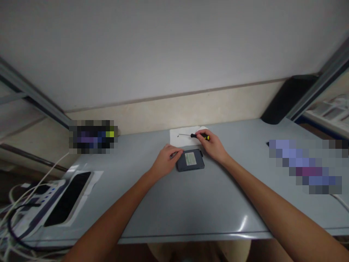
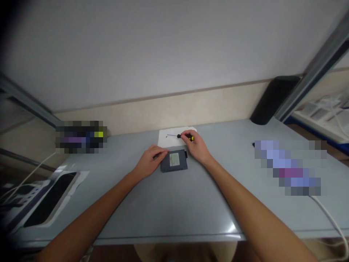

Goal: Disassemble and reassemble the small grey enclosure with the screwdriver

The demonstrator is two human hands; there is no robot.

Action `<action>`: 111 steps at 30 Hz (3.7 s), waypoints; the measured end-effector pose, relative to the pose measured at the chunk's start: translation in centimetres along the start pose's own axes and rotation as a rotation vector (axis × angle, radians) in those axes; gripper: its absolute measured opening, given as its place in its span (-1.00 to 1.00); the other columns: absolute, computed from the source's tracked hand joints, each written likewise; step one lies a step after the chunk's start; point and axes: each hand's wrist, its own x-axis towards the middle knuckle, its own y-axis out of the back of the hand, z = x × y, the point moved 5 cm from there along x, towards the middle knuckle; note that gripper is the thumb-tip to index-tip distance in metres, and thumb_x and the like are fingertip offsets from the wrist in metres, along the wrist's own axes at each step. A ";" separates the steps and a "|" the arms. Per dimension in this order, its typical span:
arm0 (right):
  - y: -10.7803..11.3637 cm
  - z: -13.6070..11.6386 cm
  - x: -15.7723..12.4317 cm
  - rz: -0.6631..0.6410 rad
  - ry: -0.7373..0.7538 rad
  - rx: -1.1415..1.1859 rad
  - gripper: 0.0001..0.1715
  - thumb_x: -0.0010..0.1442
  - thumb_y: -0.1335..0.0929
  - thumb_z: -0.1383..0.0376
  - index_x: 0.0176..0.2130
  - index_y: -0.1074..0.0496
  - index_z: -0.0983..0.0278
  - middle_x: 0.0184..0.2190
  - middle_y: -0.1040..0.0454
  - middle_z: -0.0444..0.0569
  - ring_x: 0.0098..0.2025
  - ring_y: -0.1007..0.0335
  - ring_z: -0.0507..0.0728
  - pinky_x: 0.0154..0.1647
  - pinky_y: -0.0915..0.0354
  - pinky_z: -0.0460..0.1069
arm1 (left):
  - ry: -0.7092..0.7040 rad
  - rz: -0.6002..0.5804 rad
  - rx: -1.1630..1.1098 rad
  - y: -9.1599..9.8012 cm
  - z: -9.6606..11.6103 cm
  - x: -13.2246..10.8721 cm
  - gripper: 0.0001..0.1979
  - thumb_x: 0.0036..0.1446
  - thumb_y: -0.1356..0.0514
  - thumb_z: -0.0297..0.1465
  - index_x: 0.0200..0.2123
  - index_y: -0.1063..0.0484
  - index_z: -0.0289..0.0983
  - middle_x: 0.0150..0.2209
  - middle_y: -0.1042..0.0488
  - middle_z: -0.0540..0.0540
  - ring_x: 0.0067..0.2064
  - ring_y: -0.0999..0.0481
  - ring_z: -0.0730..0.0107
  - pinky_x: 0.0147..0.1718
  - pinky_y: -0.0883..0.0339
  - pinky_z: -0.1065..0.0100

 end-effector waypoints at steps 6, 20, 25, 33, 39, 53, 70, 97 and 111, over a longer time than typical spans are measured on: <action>-0.2 0.4 0.0 -0.031 0.015 -0.002 -0.71 0.31 -0.46 0.03 -0.13 -0.63 0.16 -0.08 -0.68 0.02 0.03 -0.55 0.24 0.18 -0.36 0.14 | -0.082 -0.123 0.004 0.1 1.6 -0.4 -0.64 0.48 -0.24 -0.21 0.25 -0.54 -0.16 0.04 -0.60 -0.22 0.11 -0.56 0.11 0.19 -0.50 0.00; 0.6 0.2 0.2 0.018 -0.028 -0.077 -0.48 0.32 -0.40 -0.15 -0.14 -0.63 0.22 -0.12 -0.70 0.09 -0.06 -0.56 0.28 0.10 -0.39 0.17 | 0.023 -0.196 -0.089 -0.4 1.7 -0.7 -0.39 0.19 -0.52 -0.11 0.25 -0.56 -0.13 0.09 -0.50 -0.20 0.13 -0.54 0.08 0.25 -0.45 0.01; 2.3 0.0 0.5 0.150 -0.151 -0.035 -0.37 0.31 -0.38 -0.25 -0.16 -0.64 0.24 -0.51 -0.49 -0.09 -0.43 -0.36 0.14 -0.35 -0.25 0.03 | 0.104 -0.057 -0.125 0.2 1.9 -0.2 -0.62 0.33 -0.38 -0.08 0.07 -0.69 -0.17 0.01 -0.70 -0.20 0.06 -0.63 0.08 0.15 -0.44 0.09; 3.8 -1.0 0.8 0.283 -0.321 0.388 -0.51 0.18 -0.52 -0.13 -0.32 -0.58 0.25 -0.51 -0.53 -0.05 -0.60 -0.21 0.01 -0.58 -0.12 -0.04 | 0.421 0.114 -0.074 0.1 1.6 0.2 -0.30 0.47 -0.02 0.11 -0.53 -0.50 -0.27 -0.49 -0.50 -0.09 -0.36 -0.47 0.23 -0.32 -0.24 0.26; 3.0 -1.6 0.4 0.237 -0.341 0.406 -0.60 0.17 -0.53 -0.02 -0.39 -0.57 0.27 -0.56 -0.49 -0.05 -0.61 -0.20 0.00 -0.60 -0.11 -0.06 | 0.448 0.177 -0.307 -0.7 0.7 0.3 -0.28 0.48 0.05 0.18 -0.33 -0.59 -0.26 -0.28 -0.66 -0.17 -0.18 -0.61 0.15 -0.12 -0.44 0.21; 1.6 -1.2 -0.1 0.060 -0.342 0.344 -0.55 0.19 -0.51 -0.08 -0.36 -0.57 0.26 -0.55 -0.51 -0.09 -0.58 -0.23 0.01 -0.54 -0.09 -0.04 | 0.315 0.228 -0.397 0.8 1.4 -0.1 -0.53 0.50 -0.05 -0.02 -0.14 -0.59 -0.23 -0.22 -0.62 -0.11 -0.18 -0.55 0.27 -0.12 -0.44 0.29; 1.8 -1.5 0.0 0.064 -0.338 0.315 -0.55 0.20 -0.50 -0.08 -0.38 -0.57 0.25 -0.53 -0.51 -0.07 -0.57 -0.23 0.02 -0.54 -0.11 -0.03 | 0.356 0.195 -0.370 0.7 0.9 0.3 -0.74 0.34 -0.22 -0.21 -0.23 -0.59 -0.26 -0.21 -0.66 -0.12 -0.18 -0.58 0.25 -0.13 -0.45 0.30; 0.0 1.2 0.3 0.015 -0.118 -0.024 -0.59 0.25 -0.43 -0.03 -0.14 -0.62 0.23 -0.13 -0.67 0.06 -0.07 -0.53 0.22 -0.02 -0.36 0.08 | -0.103 0.249 0.136 1.4 4.8 -0.5 -0.69 0.53 -0.07 -0.30 0.18 -0.51 -0.20 0.26 -0.56 -0.25 0.29 -0.51 0.10 0.32 -0.30 0.02; 0.6 0.8 0.2 0.066 -0.164 -0.017 -0.57 0.30 -0.43 -0.06 -0.13 -0.65 0.22 -0.29 -0.66 -0.01 -0.26 -0.52 0.16 -0.15 -0.40 0.05 | -0.246 0.099 0.332 0.2 5.5 -0.2 -0.63 0.48 -0.10 -0.43 0.25 -0.49 -0.18 0.19 -0.65 -0.20 0.22 -0.60 0.12 0.26 -0.30 0.02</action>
